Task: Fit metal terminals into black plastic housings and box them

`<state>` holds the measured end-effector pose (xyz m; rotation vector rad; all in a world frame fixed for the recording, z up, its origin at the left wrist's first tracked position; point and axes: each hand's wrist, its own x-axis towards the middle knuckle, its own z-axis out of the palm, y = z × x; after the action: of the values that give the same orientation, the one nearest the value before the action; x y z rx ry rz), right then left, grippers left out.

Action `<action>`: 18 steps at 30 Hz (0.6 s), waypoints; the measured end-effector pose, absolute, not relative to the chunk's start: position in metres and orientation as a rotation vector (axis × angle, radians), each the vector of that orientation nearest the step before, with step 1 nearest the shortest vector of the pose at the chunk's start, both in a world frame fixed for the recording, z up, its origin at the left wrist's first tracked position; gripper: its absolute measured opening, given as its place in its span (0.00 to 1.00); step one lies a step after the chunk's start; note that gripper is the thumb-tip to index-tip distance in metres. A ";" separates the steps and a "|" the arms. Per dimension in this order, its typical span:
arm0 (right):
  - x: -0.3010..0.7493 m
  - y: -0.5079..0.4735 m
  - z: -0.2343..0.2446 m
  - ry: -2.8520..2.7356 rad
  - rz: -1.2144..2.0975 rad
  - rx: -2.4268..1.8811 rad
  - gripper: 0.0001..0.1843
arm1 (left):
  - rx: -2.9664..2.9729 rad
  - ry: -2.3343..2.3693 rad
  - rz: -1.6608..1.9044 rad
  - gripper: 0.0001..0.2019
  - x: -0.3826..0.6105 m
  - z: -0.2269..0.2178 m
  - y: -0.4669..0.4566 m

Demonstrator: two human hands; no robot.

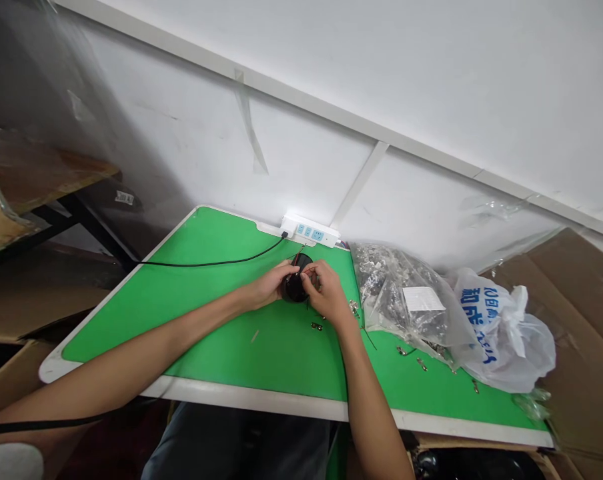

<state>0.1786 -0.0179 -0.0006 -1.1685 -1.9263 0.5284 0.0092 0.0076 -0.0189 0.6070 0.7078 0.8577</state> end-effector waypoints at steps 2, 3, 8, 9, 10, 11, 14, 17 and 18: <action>0.177 -0.018 -0.001 -1.917 0.544 -1.169 0.09 | 0.617 0.695 0.845 0.06 0.009 -0.019 0.007; 0.177 -0.018 -0.001 -1.910 0.549 -1.168 0.09 | 0.615 0.691 0.845 0.05 0.008 -0.019 0.007; 0.177 -0.018 -0.001 -1.890 0.564 -1.160 0.09 | 0.608 0.686 0.865 0.06 0.009 -0.021 0.008; 0.177 -0.018 -0.001 -1.892 0.564 -1.158 0.08 | 0.611 0.686 0.865 0.06 0.009 -0.022 0.008; 0.177 -0.018 -0.002 -1.894 0.564 -1.156 0.08 | 0.612 0.688 0.864 0.05 0.010 -0.022 0.008; 0.177 -0.018 -0.002 -1.894 0.562 -1.154 0.08 | 0.611 0.693 0.864 0.04 0.010 -0.022 0.007; 0.176 -0.018 -0.002 -1.884 0.566 -1.141 0.08 | 0.604 0.714 0.873 0.02 0.011 -0.021 0.007; 0.175 -0.018 -0.003 -1.842 0.586 -1.141 0.08 | 0.594 0.680 0.884 0.02 0.009 -0.021 0.007; 0.176 -0.017 -0.003 -1.820 0.601 -1.147 0.09 | 0.589 0.653 0.869 0.02 0.007 -0.021 0.008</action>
<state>0.1759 -0.0170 -0.0026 -1.1472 -1.8202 0.6015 0.0071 0.0078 -0.0209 0.5887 0.6529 0.8688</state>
